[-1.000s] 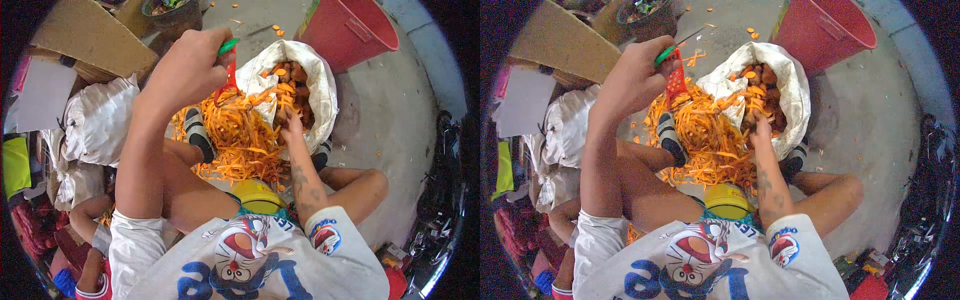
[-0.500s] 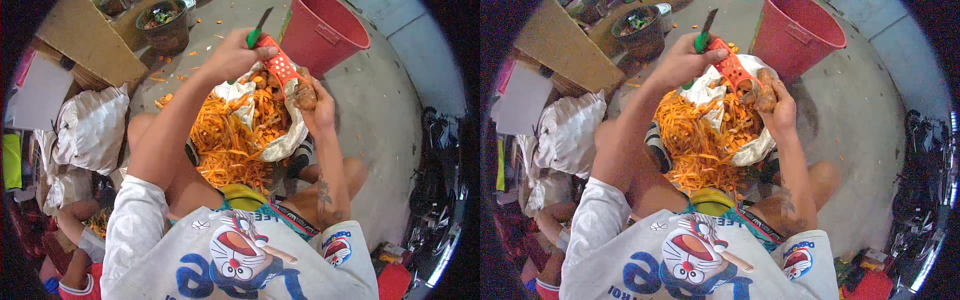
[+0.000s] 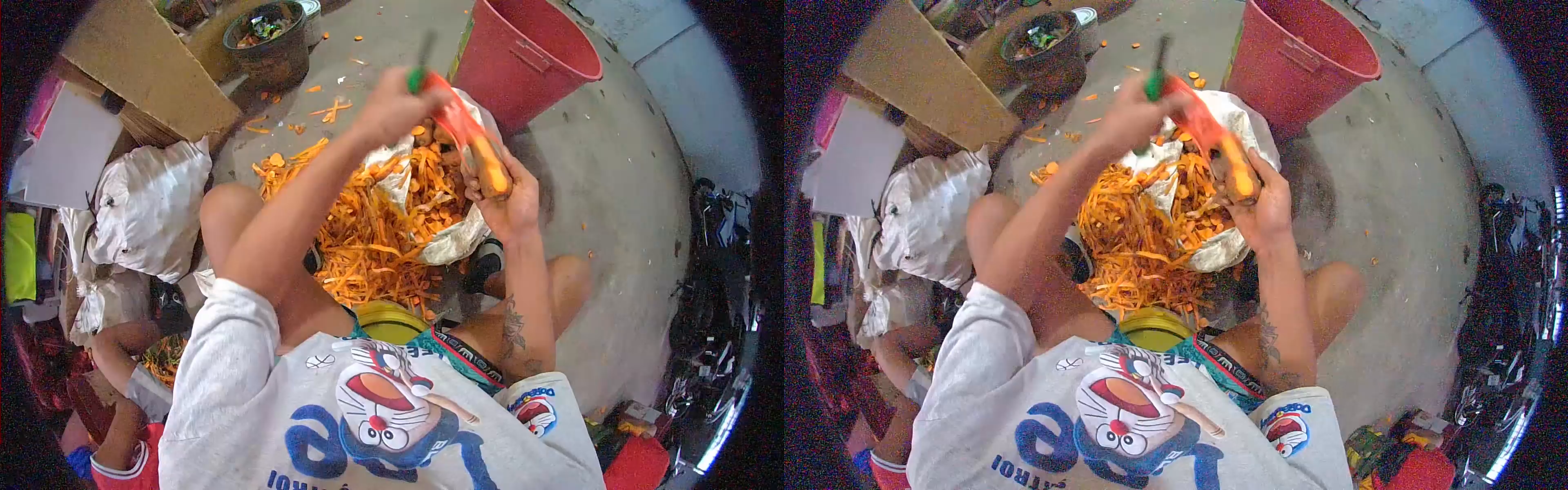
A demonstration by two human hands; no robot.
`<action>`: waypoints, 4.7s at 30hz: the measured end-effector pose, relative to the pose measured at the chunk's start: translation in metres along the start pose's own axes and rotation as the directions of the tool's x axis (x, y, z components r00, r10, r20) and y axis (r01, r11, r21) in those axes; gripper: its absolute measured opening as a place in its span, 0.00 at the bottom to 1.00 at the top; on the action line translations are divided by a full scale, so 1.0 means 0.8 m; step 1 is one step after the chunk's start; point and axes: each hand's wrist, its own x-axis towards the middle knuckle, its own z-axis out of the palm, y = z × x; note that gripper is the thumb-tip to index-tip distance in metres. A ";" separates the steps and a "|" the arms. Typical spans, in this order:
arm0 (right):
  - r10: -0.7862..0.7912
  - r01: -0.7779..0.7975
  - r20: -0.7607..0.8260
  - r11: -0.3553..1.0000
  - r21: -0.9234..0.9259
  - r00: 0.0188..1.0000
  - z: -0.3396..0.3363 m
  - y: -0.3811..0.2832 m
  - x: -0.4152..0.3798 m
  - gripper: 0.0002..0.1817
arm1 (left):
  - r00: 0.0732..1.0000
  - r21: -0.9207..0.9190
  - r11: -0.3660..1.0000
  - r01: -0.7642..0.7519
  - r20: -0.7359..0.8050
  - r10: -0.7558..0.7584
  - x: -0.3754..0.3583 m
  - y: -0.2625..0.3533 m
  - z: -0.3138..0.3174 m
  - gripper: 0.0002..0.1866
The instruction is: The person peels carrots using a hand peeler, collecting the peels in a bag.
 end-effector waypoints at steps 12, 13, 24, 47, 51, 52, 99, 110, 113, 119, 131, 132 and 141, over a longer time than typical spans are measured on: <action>0.008 -0.010 -0.035 0.999 -0.036 0.999 0.044 -0.005 -0.025 0.25 | 0.940 0.047 0.939 -0.340 -0.001 0.340 -0.022 -0.009 0.035 0.07; -0.013 0.006 -0.163 0.999 -0.046 0.987 0.054 -0.005 -0.028 0.25 | 0.902 0.038 0.902 -0.431 0.005 0.431 -0.026 -0.005 0.039 0.08; -0.020 0.018 -0.029 0.998 -0.055 0.999 0.032 -0.006 -0.027 0.25 | 0.852 0.107 0.849 -0.518 -0.028 0.523 -0.023 -0.011 0.037 0.10; 0.038 -0.040 0.068 0.999 0.031 0.997 0.003 -0.002 -0.028 0.25 | 0.972 0.024 0.992 -0.123 -0.199 0.125 -0.013 0.002 -0.007 0.08; 0.078 -0.078 0.133 0.997 -0.003 0.988 -0.011 -0.004 -0.018 0.25 | 0.965 0.030 0.987 -0.158 -0.209 0.161 -0.010 -0.016 -0.004 0.09; 0.073 -0.074 0.129 0.997 0.002 0.989 -0.003 -0.005 -0.024 0.25 | 0.985 -0.130 0.989 -0.064 -0.167 0.041 -0.037 0.009 0.026 0.09; -0.030 0.030 -0.021 1.000 -0.006 0.999 0.022 -0.015 -0.041 0.26 | 0.959 0.058 0.961 -0.269 -0.079 0.273 -0.051 -0.010 0.044 0.08; -0.033 0.036 0.086 0.999 -0.036 0.996 0.002 -0.014 -0.039 0.26 | 0.925 0.114 0.932 -0.343 -0.129 0.357 -0.055 0.005 0.047 0.05; 0.046 -0.045 0.270 0.999 -0.008 0.962 -0.022 -0.014 -0.031 0.25 | 0.938 0.035 0.981 -0.189 -0.289 0.190 -0.011 -0.005 -0.005 0.07; 0.011 -0.006 -0.077 0.998 0.068 0.997 0.001 -0.015 -0.030 0.24 | 0.865 0.021 0.879 -0.476 -0.168 0.472 -0.067 0.009 0.072 0.08; -0.027 0.032 -0.143 0.999 0.027 0.989 0.027 -0.015 -0.039 0.24 | 0.912 0.040 0.920 -0.390 -0.118 0.392 -0.053 0.012 0.051 0.08; -0.018 0.022 -0.150 0.999 0.026 0.989 0.012 -0.012 -0.039 0.24 | 0.908 0.111 0.907 -0.406 -0.064 0.414 -0.059 0.013 0.051 0.08; -0.051 0.050 -0.021 0.998 -0.044 0.998 0.000 -0.011 -0.032 0.24 | 0.887 -0.007 0.900 -0.436 -0.172 0.428 -0.073 0.028 0.073 0.07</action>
